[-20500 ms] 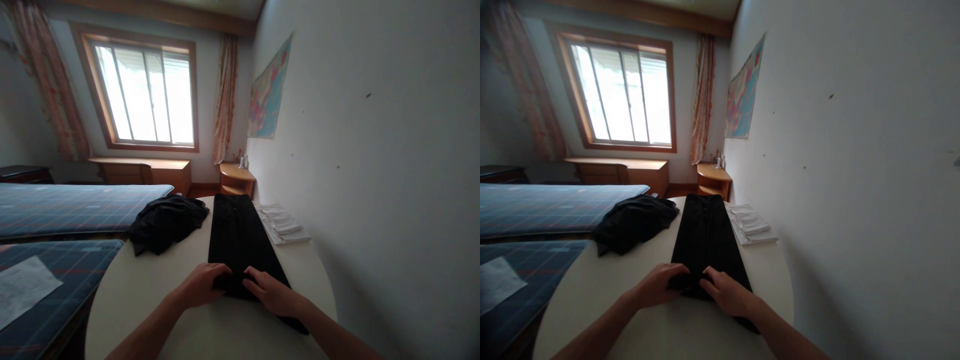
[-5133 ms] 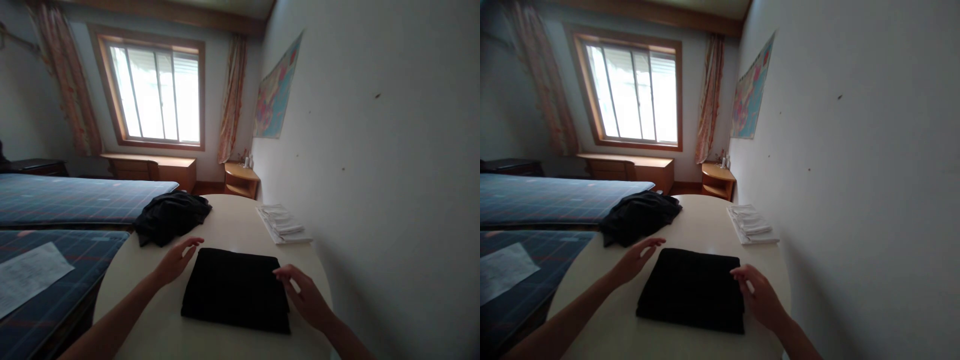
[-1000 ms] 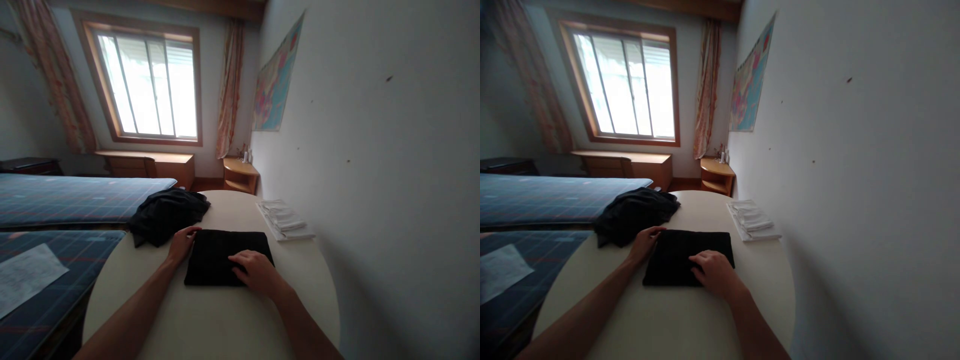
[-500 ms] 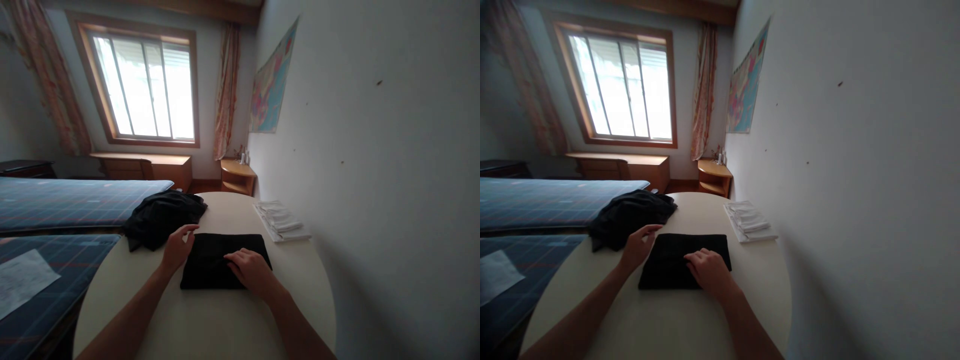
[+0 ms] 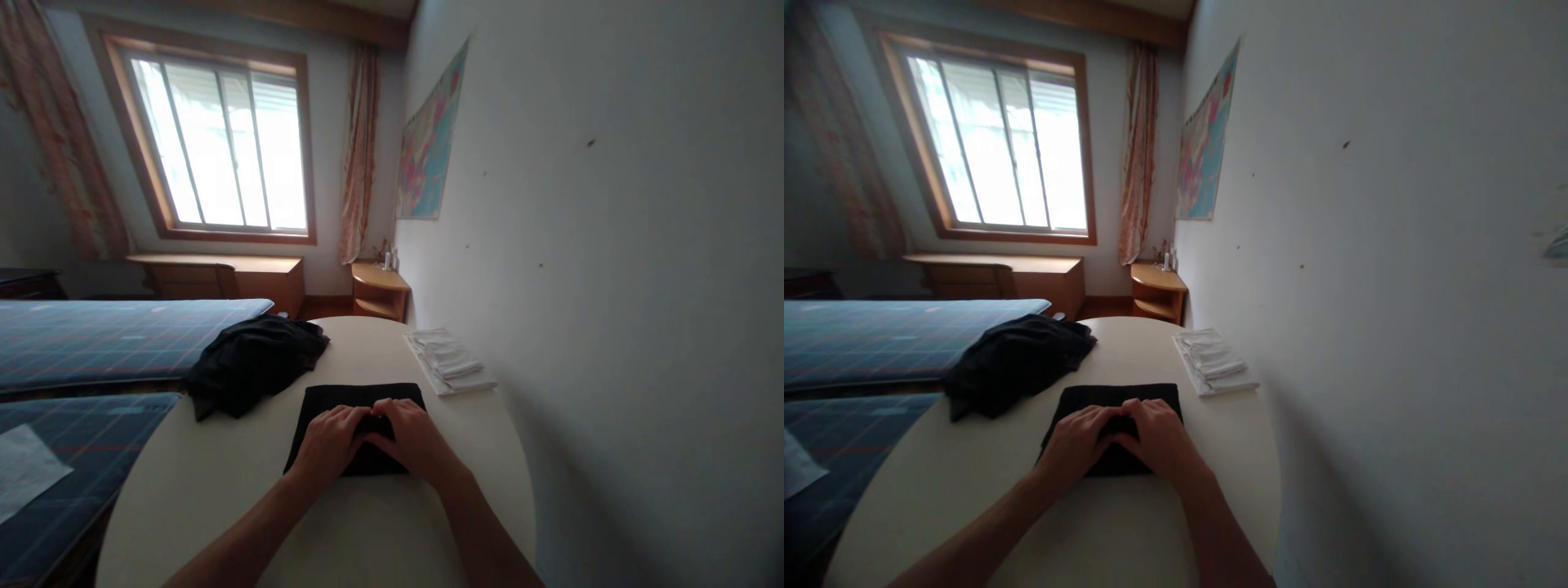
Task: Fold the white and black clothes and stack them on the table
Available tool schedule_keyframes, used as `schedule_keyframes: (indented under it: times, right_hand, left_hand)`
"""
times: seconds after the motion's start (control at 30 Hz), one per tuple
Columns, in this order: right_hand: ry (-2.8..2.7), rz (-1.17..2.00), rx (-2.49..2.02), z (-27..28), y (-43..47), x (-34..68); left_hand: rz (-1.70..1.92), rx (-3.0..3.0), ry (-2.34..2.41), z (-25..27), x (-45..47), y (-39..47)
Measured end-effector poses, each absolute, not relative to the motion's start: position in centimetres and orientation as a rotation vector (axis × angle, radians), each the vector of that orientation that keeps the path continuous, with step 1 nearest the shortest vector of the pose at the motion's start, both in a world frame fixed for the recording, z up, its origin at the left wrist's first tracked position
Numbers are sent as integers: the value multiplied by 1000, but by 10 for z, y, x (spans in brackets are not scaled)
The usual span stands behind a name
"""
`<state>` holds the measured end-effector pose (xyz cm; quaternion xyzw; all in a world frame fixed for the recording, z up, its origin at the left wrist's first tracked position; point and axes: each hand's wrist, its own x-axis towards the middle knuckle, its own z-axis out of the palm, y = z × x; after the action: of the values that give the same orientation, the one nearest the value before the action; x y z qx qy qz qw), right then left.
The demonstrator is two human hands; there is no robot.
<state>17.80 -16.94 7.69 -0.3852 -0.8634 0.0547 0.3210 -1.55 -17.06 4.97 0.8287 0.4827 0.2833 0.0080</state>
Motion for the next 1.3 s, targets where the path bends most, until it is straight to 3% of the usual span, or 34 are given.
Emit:
schedule_keyframes:
  times: [0.23,0.47,0.9,1.3]
  right_hand:
    - [-1818,331,-1093,67,-135,249]
    - [-1808,500,-1264,20,-90,263]
    - [-1737,772,-1256,-2,-70,242]
    - [-1799,762,-1160,4,-73,246]
  left_hand:
    - [883,2177,1841,61,-20,-146]
    - [1046,2026,1736,86,-29,-117]
    - [1035,2030,1726,102,-30,-112]
    - [895,2315,1561,92,-30,-149]
